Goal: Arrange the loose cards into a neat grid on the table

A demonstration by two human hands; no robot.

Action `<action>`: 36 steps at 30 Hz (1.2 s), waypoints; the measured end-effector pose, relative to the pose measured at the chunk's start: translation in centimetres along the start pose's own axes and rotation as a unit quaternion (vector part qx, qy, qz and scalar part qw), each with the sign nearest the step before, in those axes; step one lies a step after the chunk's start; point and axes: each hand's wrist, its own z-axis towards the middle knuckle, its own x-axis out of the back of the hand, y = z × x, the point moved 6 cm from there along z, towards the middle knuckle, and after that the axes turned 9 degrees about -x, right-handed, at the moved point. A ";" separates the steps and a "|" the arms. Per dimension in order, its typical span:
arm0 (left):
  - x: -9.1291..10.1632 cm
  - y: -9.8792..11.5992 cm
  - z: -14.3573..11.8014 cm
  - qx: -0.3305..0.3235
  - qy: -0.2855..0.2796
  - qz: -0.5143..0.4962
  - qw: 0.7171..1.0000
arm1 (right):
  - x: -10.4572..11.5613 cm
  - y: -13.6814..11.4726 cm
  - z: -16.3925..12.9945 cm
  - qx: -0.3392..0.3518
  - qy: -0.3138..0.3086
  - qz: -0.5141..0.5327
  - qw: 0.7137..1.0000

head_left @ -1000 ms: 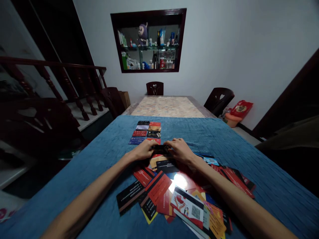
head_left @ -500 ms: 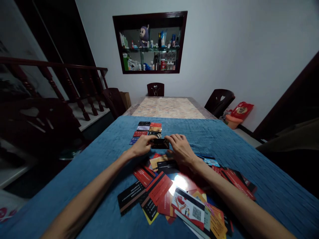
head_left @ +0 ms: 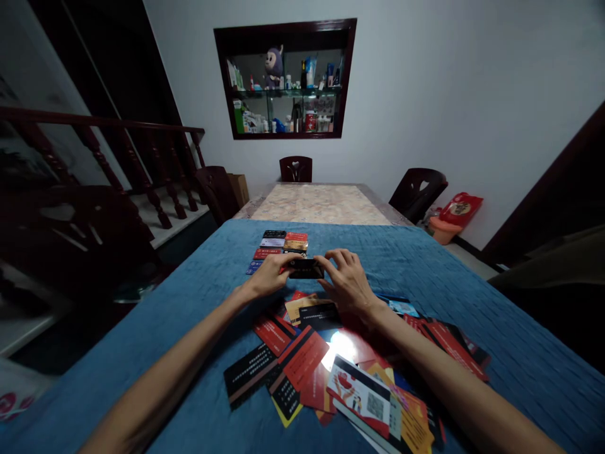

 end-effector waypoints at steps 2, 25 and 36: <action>0.2 0.1 -0.1 -0.003 0.015 0.002 1.000 | 0.2 0.2 0.1 -0.005 0.005 0.003 1.000; 1.4 1.0 0.2 -0.085 -0.015 0.178 0.980 | -0.7 1.1 3.0 -0.011 -0.082 0.033 0.996; 1.0 -5.1 1.8 -0.006 -0.070 0.163 0.984 | -5.2 2.3 5.5 -0.044 -0.130 0.084 0.987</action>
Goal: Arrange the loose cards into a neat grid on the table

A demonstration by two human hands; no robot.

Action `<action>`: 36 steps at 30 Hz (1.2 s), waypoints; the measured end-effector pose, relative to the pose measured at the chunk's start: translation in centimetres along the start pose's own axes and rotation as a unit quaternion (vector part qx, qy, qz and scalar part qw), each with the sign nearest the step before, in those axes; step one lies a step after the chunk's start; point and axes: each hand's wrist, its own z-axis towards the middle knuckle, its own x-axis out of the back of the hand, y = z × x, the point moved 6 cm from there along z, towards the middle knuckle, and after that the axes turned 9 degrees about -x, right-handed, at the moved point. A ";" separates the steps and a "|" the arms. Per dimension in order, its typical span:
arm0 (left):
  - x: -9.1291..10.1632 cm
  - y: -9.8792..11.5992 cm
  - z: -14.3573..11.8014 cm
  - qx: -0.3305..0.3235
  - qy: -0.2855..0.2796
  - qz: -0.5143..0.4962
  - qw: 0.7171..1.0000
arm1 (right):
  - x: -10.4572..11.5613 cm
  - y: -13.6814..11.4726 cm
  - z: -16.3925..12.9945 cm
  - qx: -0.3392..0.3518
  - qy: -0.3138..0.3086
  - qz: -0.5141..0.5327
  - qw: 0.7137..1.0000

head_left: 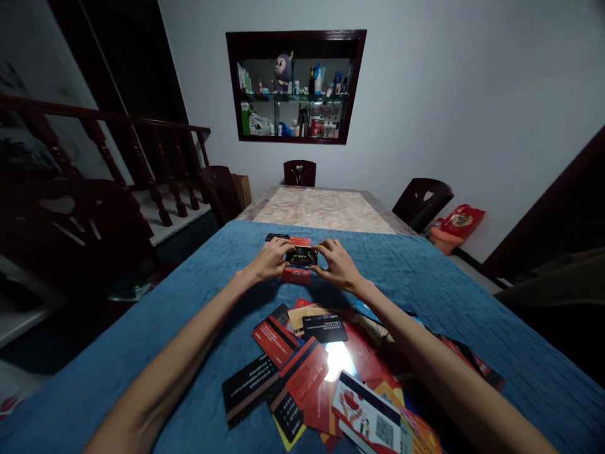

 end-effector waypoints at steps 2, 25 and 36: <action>-0.7 -0.8 0.2 0.009 -0.009 -0.007 1.000 | -1.0 0.3 0.4 -0.014 -0.018 0.003 1.000; -5.9 -5.0 1.0 0.043 -0.100 0.000 0.994 | -5.8 2.0 2.1 -0.107 -0.157 -0.032 0.981; -6.5 -5.0 0.9 0.050 -0.125 0.016 0.991 | -6.3 2.5 2.4 -0.110 -0.179 -0.022 0.977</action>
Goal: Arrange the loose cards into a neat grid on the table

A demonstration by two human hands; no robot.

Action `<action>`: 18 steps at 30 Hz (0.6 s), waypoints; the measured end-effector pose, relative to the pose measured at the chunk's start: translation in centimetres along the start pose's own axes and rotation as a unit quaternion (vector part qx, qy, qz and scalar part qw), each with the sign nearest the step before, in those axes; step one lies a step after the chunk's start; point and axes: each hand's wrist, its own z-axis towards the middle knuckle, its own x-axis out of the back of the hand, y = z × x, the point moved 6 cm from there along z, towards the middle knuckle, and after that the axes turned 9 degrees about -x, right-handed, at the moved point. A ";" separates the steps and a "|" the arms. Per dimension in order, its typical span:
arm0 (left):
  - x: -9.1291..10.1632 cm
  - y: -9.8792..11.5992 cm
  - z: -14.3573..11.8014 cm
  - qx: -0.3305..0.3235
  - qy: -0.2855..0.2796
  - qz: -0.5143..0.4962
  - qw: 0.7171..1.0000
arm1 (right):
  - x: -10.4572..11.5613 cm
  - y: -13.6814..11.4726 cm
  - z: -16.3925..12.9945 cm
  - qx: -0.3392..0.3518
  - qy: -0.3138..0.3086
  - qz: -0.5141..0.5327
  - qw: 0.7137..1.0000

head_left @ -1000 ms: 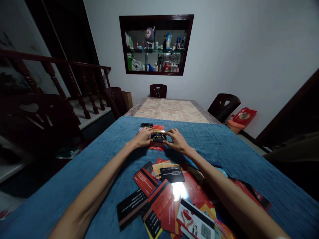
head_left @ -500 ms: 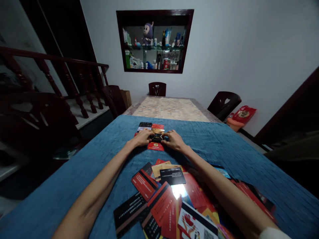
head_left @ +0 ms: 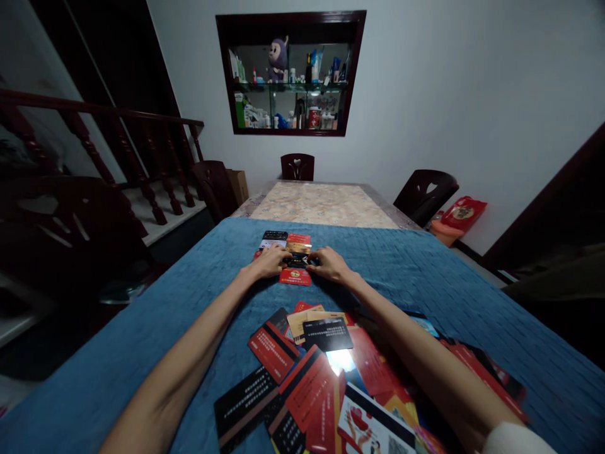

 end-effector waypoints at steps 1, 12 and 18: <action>0.0 0.0 0.0 0.000 -0.002 0.002 1.000 | 0.0 0.0 0.0 -0.001 -0.002 0.001 1.000; 0.1 0.3 -0.1 -0.006 -0.007 0.030 1.000 | 0.0 0.1 0.3 -0.006 -0.015 -0.008 1.000; 0.4 0.9 -0.3 -0.004 -0.021 0.047 0.999 | 0.2 -0.1 0.1 -0.006 -0.017 -0.019 1.000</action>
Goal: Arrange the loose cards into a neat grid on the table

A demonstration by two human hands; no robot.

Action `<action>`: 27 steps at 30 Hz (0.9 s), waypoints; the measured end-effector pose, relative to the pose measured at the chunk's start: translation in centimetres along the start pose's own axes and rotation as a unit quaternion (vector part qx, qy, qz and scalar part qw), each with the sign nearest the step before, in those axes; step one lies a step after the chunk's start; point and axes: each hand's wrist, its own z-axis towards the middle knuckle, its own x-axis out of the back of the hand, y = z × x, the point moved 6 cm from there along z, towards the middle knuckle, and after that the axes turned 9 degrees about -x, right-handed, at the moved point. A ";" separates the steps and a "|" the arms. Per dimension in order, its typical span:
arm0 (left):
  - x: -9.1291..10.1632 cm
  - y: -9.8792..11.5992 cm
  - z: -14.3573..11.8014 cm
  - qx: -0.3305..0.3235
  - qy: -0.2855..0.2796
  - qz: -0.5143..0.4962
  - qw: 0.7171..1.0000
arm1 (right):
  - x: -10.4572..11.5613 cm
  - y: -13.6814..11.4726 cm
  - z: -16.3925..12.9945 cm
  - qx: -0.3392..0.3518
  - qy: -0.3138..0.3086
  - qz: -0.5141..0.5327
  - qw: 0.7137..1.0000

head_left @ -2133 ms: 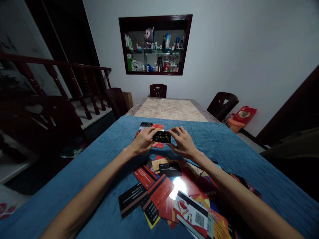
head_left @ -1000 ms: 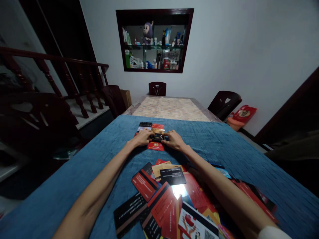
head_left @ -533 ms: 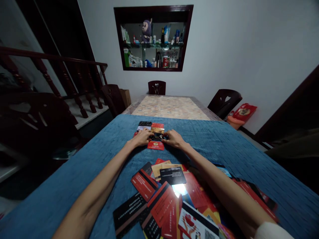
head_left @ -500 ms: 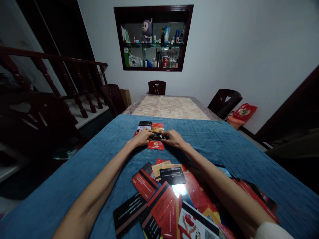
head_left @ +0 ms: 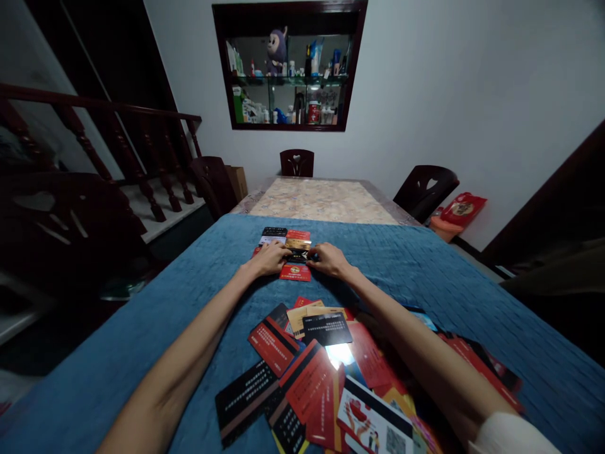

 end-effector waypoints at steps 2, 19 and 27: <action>0.0 0.1 0.0 -0.001 0.002 0.002 1.000 | 0.1 0.0 0.0 0.002 -0.001 -0.002 1.000; 0.2 0.1 0.0 -0.021 0.050 0.014 0.998 | 1.4 0.4 -1.6 0.016 0.019 -0.016 1.000; 1.9 1.7 -0.3 -0.052 0.121 0.004 0.991 | 3.4 0.5 -5.0 0.046 0.057 0.006 0.997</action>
